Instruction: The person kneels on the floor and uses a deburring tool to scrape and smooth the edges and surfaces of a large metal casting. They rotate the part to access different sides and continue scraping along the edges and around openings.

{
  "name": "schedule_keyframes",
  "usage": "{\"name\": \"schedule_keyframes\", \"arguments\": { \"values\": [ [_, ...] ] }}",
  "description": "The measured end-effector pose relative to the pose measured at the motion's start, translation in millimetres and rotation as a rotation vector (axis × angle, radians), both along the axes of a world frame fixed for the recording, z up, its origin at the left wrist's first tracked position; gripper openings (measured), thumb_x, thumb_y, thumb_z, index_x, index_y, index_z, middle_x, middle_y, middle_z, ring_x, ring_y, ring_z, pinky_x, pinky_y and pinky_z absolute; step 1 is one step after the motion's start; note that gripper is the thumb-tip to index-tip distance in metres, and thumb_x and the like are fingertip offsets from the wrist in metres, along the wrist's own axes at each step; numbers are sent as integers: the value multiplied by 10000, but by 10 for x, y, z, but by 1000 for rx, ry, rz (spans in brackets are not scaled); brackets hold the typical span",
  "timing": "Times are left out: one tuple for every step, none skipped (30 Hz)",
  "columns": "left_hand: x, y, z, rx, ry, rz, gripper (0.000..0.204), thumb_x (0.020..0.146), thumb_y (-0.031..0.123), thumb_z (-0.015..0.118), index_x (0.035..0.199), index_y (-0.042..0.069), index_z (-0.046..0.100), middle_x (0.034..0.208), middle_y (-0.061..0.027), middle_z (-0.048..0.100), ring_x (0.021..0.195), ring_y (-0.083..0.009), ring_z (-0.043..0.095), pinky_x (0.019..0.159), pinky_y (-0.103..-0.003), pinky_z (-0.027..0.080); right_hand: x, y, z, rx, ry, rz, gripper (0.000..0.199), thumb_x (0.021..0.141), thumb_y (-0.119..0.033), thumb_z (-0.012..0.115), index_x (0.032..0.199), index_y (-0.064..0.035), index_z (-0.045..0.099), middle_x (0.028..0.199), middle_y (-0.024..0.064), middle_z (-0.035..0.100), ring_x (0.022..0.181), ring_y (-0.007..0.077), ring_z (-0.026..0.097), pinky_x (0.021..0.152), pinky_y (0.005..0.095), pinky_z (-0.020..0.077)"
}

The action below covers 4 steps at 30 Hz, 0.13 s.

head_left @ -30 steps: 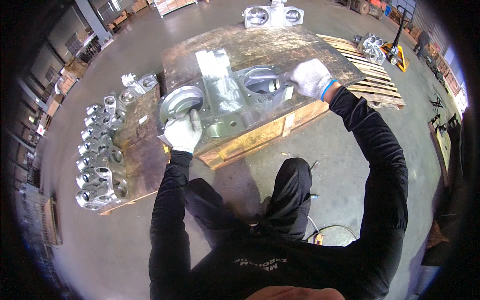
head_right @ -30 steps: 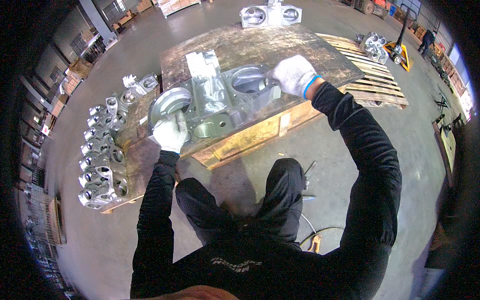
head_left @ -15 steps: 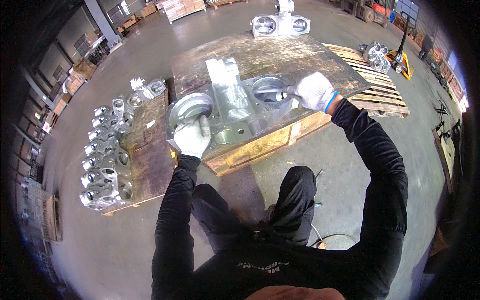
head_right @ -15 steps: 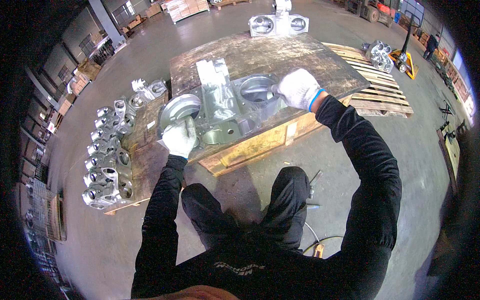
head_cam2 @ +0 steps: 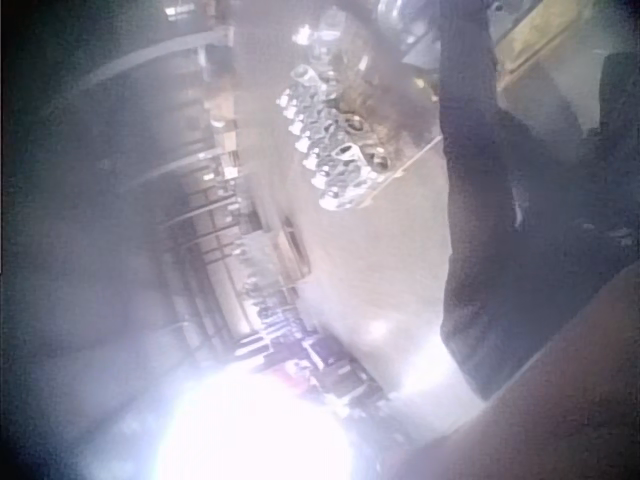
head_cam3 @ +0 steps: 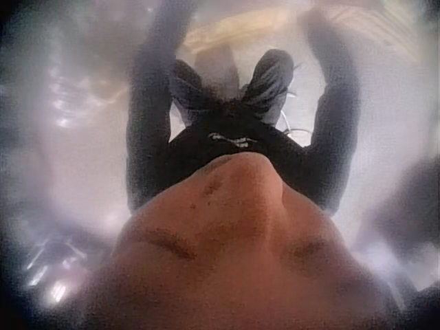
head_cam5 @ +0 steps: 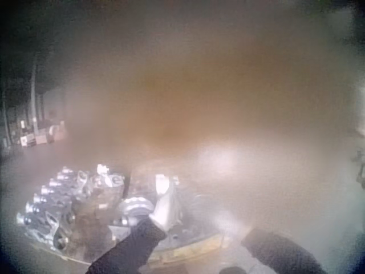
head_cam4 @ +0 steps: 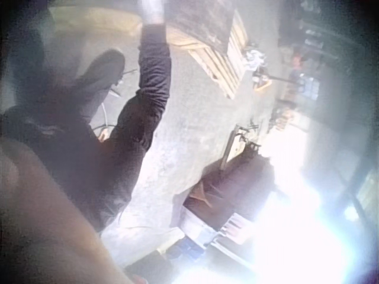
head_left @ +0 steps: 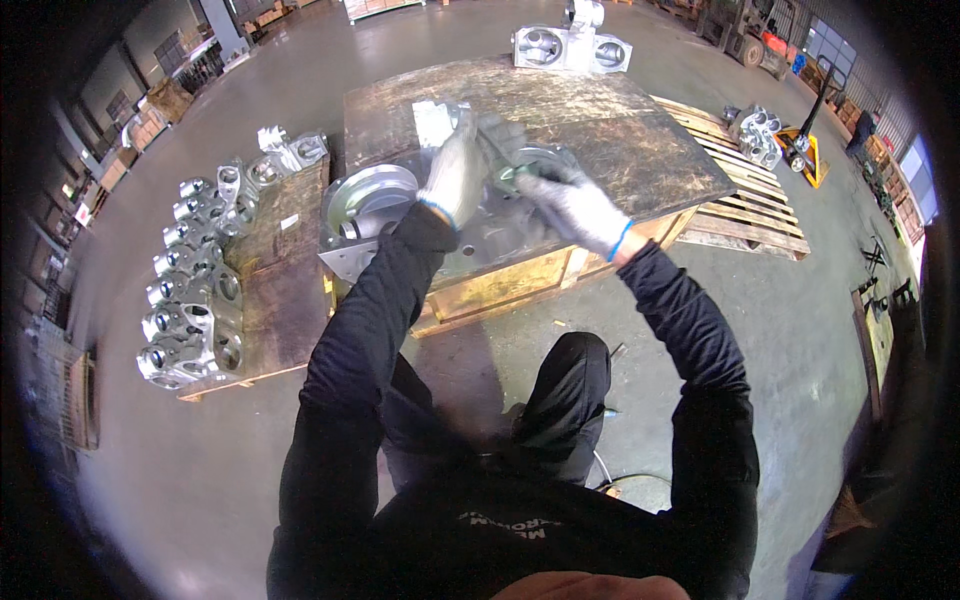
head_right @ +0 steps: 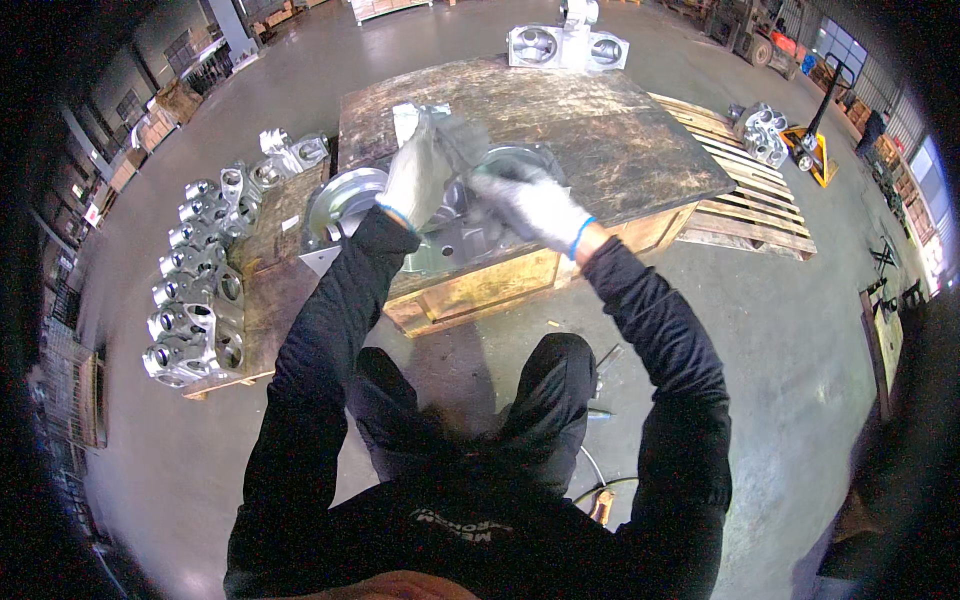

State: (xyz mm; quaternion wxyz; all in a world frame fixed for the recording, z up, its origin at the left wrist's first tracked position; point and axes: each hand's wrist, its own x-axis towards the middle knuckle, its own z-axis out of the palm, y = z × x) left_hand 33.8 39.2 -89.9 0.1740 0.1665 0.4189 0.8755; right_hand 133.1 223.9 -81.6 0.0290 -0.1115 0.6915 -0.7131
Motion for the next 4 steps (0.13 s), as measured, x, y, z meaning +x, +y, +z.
{"name": "schedule_keyframes", "arguments": {
  "values": [
    [-39,92,74,68,-70,20,440,1126,311,457,1424,-8,509,1365,-214,624,1134,-338,655,1007,-465,538,-61,-53,-24,15,-35,-30,425,1026,-328,678,1335,-41,630,978,73,740,816,135,710,661,276,578],
    [-105,151,151,156,-110,22,449,1128,324,457,1445,10,505,1382,-214,617,1122,-337,654,1006,-473,535,-127,-93,-64,17,-47,-36,439,1033,-327,668,1364,-43,623,1017,85,742,866,146,726,693,283,591],
    [-187,186,222,64,14,109,508,1103,407,494,1448,35,504,1374,-207,619,1187,-340,635,1083,-503,487,-207,-28,-57,72,-12,-35,468,1036,-350,660,1389,-46,615,1078,97,752,893,172,733,750,295,597],
    [-203,180,214,64,99,124,508,1103,407,494,1448,35,504,1374,-207,619,1187,-340,635,1083,-503,487,-331,94,-1,127,21,-32,498,1039,-374,652,1414,-48,607,1138,110,762,920,199,741,807,307,604]
  ]
}}
